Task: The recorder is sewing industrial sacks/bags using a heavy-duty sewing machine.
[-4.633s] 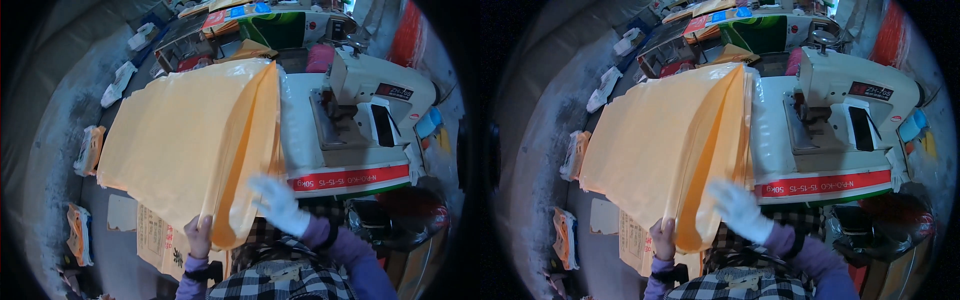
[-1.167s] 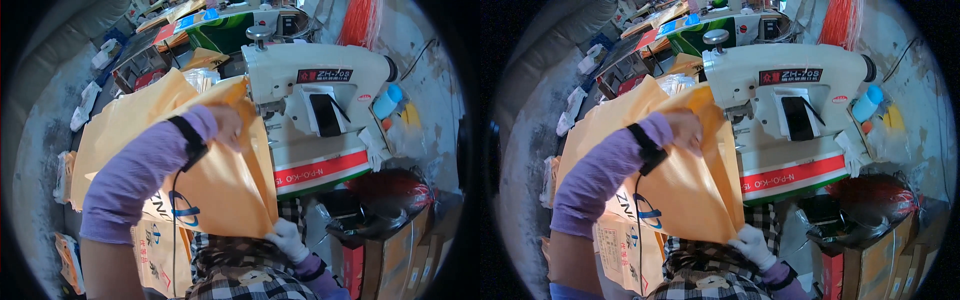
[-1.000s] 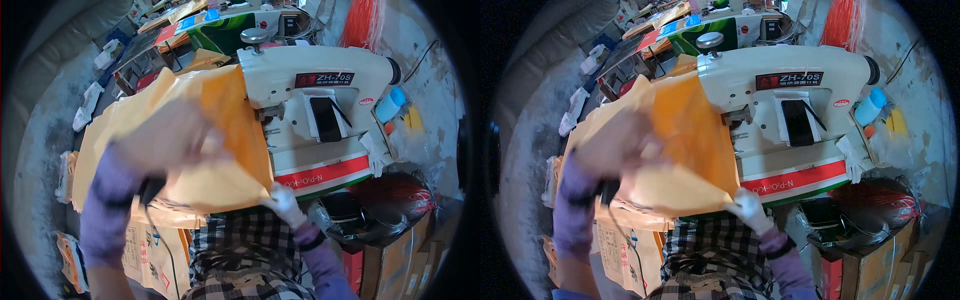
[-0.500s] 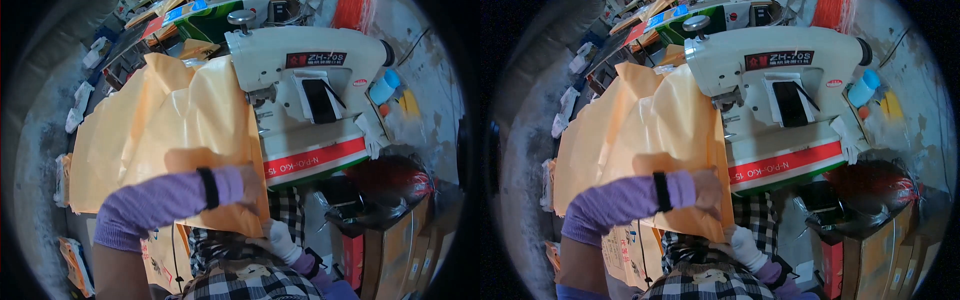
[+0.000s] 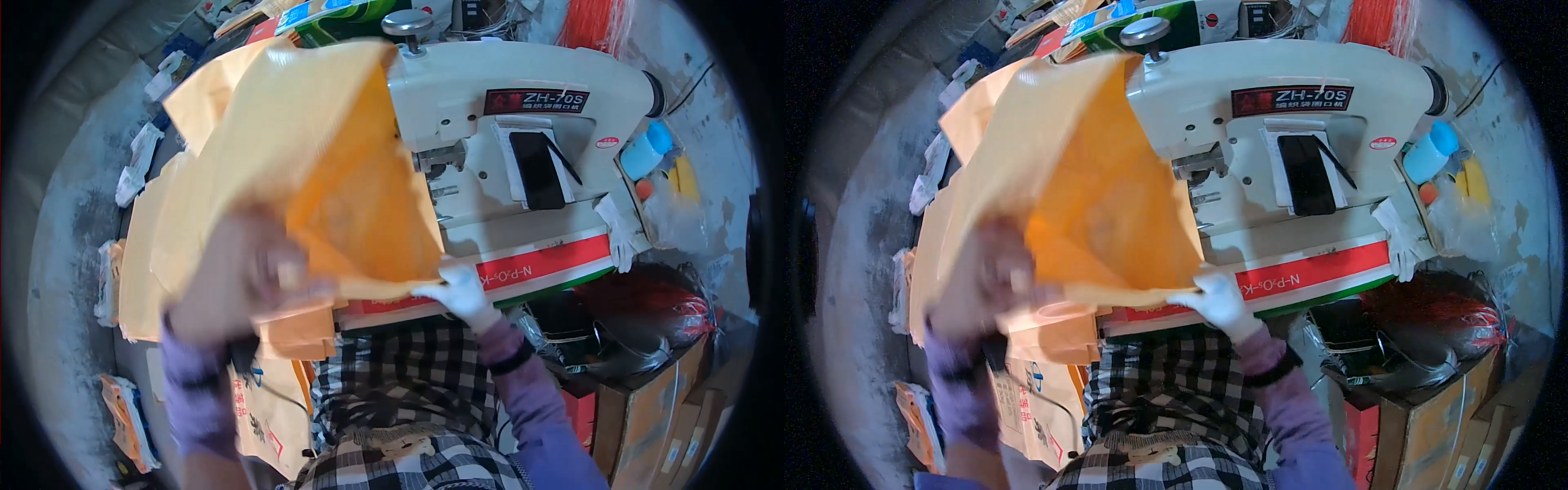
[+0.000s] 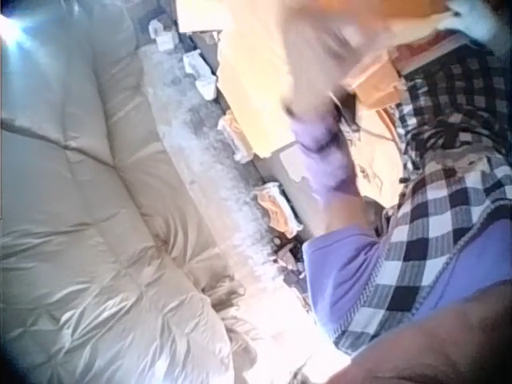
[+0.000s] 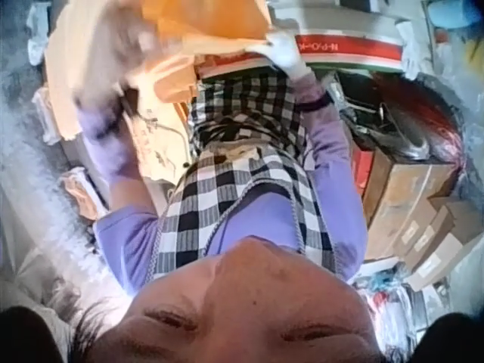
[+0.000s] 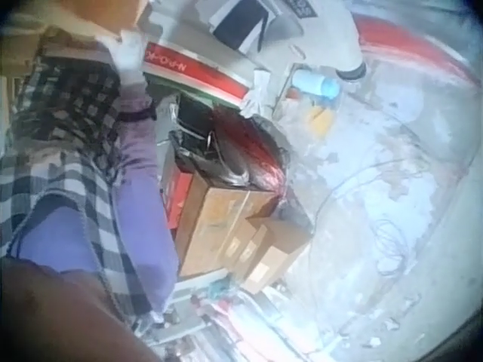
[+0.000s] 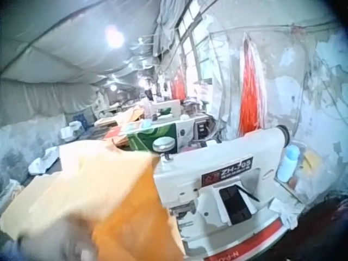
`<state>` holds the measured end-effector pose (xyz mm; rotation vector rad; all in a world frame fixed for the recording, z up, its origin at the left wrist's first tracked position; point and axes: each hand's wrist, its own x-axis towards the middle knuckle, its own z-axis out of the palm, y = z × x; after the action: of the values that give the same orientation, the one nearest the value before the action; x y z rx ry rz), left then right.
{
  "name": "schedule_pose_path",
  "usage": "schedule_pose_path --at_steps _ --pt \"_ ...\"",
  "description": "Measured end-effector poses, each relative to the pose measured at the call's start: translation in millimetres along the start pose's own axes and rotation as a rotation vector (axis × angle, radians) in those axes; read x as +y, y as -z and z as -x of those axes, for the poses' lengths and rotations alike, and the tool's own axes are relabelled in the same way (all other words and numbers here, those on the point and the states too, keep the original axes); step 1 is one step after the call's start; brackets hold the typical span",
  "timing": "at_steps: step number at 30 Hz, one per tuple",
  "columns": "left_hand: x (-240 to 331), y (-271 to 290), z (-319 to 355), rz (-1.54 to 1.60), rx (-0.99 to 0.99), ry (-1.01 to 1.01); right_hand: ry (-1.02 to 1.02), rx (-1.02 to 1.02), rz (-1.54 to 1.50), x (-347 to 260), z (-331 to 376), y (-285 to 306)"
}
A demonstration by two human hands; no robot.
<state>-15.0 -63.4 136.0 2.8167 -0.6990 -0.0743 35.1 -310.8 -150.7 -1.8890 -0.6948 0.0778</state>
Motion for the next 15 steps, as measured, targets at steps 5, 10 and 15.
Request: schedule_pose_path --at_steps 5,10,15 --pt "67.7 -118.5 39.9 -0.031 -0.043 0.043 0.435 0.073 -0.059 2.0 -12.1 -8.7" --pt "64.5 -135.4 -0.9 -0.225 -0.290 -0.249 0.131 -0.050 -0.009 -64.6 74.9 -25.9" --pt "45.6 -140.7 -83.7 -0.430 -0.706 -0.478 -0.067 -0.009 -0.064 -106.6 127.0 -13.2"
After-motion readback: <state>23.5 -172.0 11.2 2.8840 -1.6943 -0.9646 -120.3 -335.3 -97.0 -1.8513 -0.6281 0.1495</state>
